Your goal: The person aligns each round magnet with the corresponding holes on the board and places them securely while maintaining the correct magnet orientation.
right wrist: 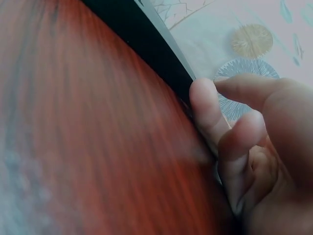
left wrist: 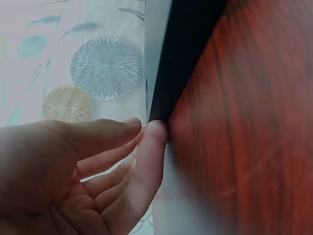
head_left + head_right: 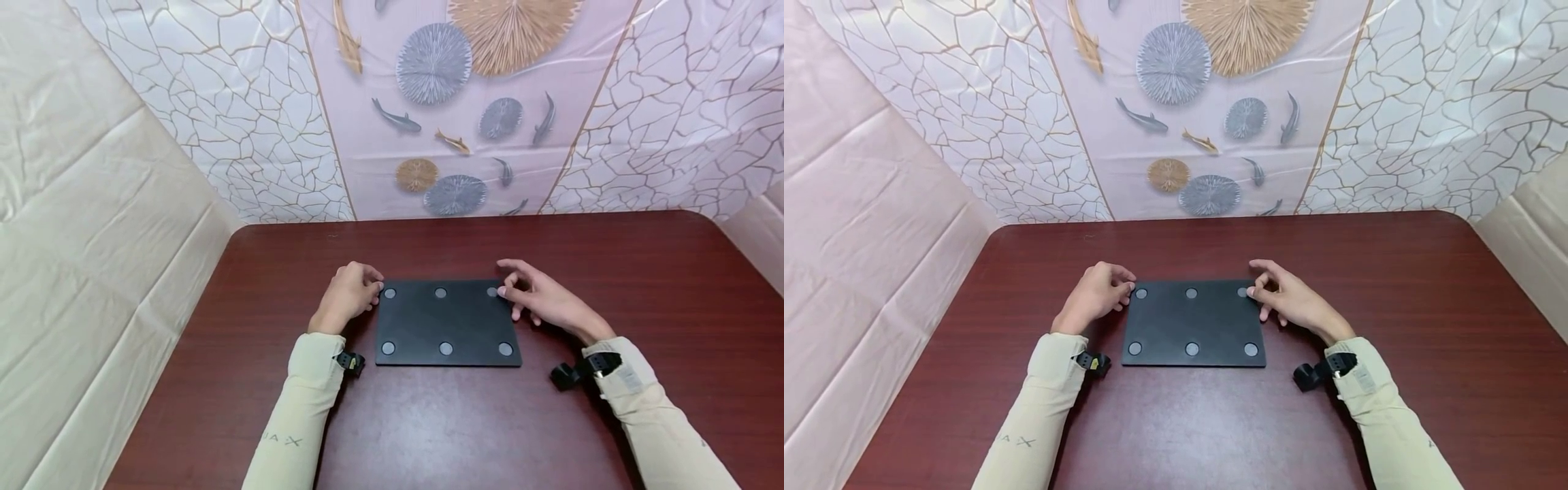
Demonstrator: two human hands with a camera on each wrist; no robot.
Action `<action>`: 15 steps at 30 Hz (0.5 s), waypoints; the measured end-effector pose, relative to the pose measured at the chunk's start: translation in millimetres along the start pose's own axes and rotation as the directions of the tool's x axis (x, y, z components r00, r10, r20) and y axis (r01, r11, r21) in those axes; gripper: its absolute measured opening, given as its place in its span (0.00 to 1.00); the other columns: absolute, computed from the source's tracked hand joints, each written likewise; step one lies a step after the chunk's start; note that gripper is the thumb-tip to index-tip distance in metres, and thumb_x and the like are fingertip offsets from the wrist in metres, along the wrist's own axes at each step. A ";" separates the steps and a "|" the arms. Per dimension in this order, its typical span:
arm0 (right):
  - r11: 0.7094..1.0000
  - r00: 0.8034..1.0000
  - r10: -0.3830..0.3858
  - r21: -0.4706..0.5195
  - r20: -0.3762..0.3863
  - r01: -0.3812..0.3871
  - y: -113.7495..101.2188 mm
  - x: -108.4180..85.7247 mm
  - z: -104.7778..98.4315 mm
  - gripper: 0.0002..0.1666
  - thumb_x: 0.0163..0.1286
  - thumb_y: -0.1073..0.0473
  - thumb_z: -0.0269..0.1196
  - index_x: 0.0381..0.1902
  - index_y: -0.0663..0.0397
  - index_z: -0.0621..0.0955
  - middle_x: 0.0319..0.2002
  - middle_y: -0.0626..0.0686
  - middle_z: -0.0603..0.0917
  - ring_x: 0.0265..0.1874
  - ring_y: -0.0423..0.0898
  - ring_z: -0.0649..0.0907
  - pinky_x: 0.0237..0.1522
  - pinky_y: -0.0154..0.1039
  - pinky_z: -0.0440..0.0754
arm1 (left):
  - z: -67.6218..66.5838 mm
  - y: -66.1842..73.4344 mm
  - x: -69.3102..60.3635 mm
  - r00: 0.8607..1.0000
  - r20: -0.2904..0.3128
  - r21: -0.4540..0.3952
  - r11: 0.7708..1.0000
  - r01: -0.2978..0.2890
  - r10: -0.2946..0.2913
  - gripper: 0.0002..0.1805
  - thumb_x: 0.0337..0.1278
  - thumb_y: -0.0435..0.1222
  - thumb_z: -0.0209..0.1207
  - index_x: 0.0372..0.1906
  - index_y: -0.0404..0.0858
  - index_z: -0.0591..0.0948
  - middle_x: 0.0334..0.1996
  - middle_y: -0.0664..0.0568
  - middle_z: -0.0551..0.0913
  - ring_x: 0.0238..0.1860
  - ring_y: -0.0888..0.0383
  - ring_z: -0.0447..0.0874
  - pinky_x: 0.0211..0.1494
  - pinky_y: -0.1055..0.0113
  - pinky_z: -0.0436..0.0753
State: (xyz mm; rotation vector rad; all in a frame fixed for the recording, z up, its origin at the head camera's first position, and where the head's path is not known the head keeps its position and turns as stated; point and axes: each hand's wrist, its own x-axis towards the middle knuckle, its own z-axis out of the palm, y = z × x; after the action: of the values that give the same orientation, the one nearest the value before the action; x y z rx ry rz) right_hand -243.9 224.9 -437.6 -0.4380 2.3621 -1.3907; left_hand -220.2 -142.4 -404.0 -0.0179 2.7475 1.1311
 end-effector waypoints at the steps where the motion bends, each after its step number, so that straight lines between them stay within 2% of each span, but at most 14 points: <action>1: 1.000 1.000 -0.001 0.003 -0.002 0.001 -0.5 -0.1 -0.3 0.37 0.83 0.55 0.61 0.81 0.53 0.59 0.48 0.61 0.76 0.26 0.49 0.85 0.16 0.40 0.77 | 0.2 0.1 0.3 1.000 -0.006 0.001 1.000 0.001 -0.001 0.07 0.75 0.32 0.62 0.49 0.37 0.88 0.28 0.49 0.87 0.28 0.55 0.87 0.33 0.65 0.87; 7: 0.999 0.999 -0.037 0.029 -0.033 0.038 -3.0 -0.6 -2.9 0.43 0.82 0.56 0.61 0.85 0.52 0.53 0.58 0.62 0.71 0.27 0.47 0.85 0.14 0.40 0.76 | 0.2 2.7 3.7 0.999 -0.043 -0.008 1.000 0.000 -0.001 0.09 0.75 0.31 0.63 0.53 0.36 0.87 0.32 0.48 0.87 0.27 0.57 0.88 0.35 0.65 0.88; 11: 0.997 0.998 -0.056 0.045 -0.035 0.058 -1.0 -2.2 -3.5 0.44 0.82 0.57 0.61 0.85 0.53 0.52 0.66 0.63 0.69 0.29 0.47 0.84 0.15 0.40 0.76 | 2.1 2.5 5.2 0.999 -0.034 -0.063 0.998 0.020 -0.022 0.13 0.75 0.31 0.63 0.58 0.34 0.85 0.36 0.46 0.87 0.26 0.58 0.89 0.36 0.65 0.89; 15: 0.996 0.997 -0.069 0.062 -0.025 0.071 0.9 -3.2 -3.8 0.43 0.83 0.57 0.60 0.85 0.54 0.51 0.70 0.64 0.67 0.30 0.47 0.83 0.16 0.41 0.77 | 4.9 0.3 6.6 0.999 -0.040 -0.089 0.996 0.015 -0.019 0.16 0.74 0.31 0.63 0.62 0.34 0.84 0.42 0.45 0.88 0.26 0.59 0.89 0.37 0.65 0.89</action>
State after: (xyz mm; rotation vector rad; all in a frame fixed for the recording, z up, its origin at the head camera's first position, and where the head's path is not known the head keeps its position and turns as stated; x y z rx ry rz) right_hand -242.8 229.7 -436.2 -0.4945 2.3337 -1.5048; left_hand -226.0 -138.4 -408.2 -0.0758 2.7246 1.2607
